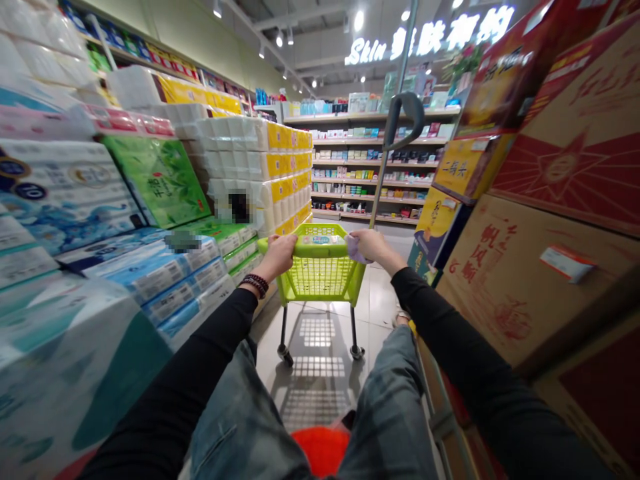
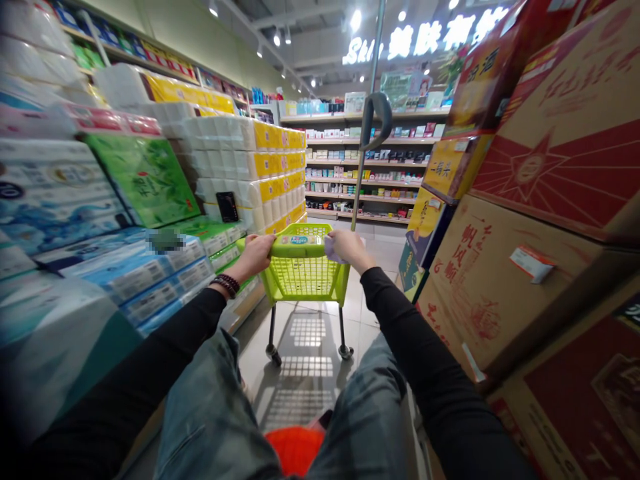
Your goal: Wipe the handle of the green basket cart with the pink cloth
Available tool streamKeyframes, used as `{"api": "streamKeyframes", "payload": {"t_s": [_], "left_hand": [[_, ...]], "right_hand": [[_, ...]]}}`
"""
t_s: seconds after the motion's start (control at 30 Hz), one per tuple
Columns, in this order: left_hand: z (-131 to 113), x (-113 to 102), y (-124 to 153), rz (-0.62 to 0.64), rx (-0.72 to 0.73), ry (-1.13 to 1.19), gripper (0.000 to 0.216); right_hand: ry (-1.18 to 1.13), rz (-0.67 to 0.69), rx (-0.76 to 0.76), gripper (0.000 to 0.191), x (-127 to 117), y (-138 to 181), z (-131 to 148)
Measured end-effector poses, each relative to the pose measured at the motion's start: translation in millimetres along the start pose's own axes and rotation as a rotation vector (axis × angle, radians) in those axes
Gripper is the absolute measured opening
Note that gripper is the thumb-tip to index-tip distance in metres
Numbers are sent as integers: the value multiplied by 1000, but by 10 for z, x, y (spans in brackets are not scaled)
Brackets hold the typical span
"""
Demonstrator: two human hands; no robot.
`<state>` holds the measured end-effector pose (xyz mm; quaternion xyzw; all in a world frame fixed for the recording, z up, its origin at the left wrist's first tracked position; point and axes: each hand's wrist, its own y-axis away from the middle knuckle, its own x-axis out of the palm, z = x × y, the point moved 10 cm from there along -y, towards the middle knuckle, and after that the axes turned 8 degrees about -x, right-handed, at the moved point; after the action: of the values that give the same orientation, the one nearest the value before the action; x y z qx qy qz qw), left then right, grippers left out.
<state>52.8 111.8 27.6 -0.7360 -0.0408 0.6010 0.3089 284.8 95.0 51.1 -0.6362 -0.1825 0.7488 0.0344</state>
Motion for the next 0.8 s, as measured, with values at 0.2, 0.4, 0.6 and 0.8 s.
{"api": "streamKeyframes", "payload": {"t_s": [0.2,0.4,0.6,0.8], "left_hand": [[28,8,5,-16,0,13,54],[64,34,-4,-18,-53,-5,53],[44,8,14,-19,-49,-6,53],[101,-47,31,-19,-15,14,51]], "right_hand": [[-88,-49,46,32,-84,131,-611],[-248,-613,116,68,489,598,-190],[-174,-754,-73,85,991,502,727],[9,-619,-367,67,839,441,759]]}}
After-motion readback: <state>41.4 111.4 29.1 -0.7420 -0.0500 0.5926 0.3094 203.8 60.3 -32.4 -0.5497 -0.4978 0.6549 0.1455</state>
